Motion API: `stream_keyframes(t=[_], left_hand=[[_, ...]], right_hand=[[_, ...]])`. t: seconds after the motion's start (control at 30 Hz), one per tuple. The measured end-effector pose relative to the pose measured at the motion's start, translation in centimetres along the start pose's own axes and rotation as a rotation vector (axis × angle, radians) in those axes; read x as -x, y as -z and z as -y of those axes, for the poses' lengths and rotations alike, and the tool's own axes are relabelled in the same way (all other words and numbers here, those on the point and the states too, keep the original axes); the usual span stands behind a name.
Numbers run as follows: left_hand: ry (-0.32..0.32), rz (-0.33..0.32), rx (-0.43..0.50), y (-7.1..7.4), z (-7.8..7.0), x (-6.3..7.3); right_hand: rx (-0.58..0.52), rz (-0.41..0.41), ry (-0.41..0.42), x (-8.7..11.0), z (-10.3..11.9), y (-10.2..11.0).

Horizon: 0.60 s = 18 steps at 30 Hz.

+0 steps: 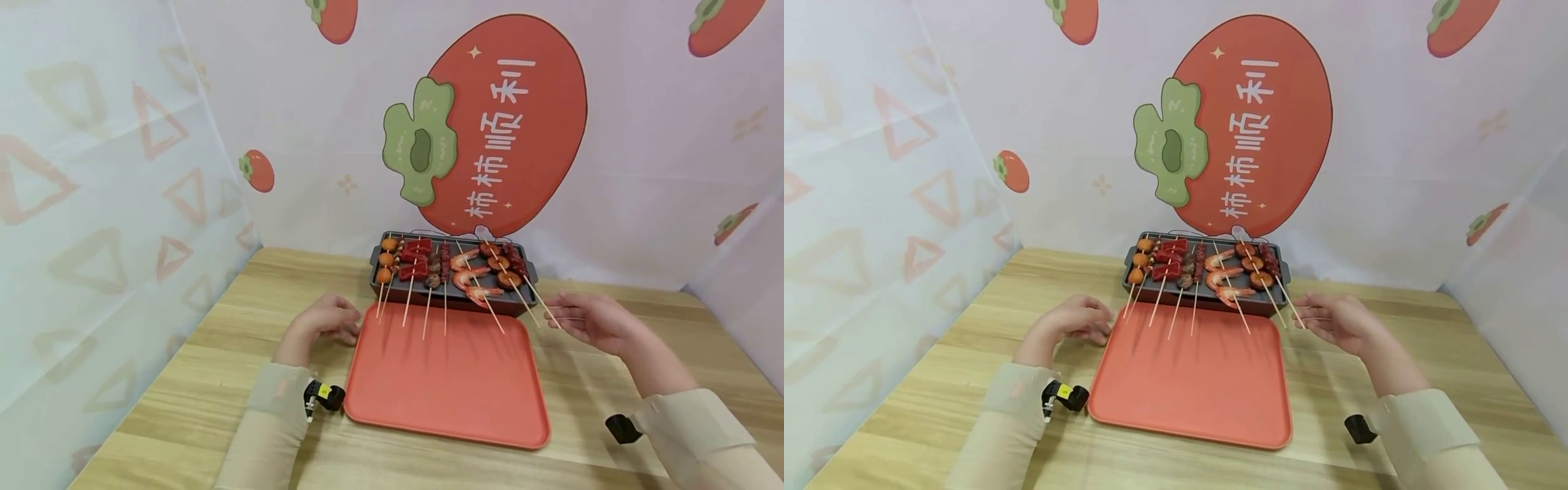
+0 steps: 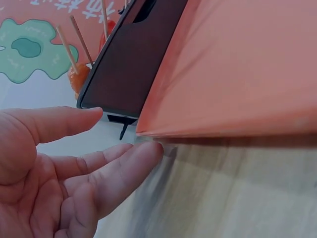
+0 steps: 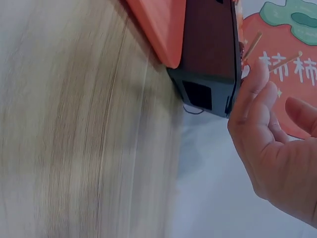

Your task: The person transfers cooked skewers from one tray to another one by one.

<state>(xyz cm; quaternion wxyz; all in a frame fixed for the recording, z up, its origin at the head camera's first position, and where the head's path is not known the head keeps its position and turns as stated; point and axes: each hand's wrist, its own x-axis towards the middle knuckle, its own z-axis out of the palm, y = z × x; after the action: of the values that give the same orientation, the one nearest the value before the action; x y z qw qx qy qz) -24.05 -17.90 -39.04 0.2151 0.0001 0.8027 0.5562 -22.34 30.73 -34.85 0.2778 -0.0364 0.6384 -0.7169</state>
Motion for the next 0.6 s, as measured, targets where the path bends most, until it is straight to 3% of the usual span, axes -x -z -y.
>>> stream_keyframes(t=[0.37, 0.6], left_hand=[[0.006, 0.031, 0.002, -0.5, 0.0, 0.2], [0.006, 0.027, -0.002, -0.7, 0.0, 0.2]], right_hand=[[-0.194, 0.196, 0.012, -0.8, -0.5, -0.7], [-0.232, 0.268, 0.005, -1.2, -0.8, -1.1]])
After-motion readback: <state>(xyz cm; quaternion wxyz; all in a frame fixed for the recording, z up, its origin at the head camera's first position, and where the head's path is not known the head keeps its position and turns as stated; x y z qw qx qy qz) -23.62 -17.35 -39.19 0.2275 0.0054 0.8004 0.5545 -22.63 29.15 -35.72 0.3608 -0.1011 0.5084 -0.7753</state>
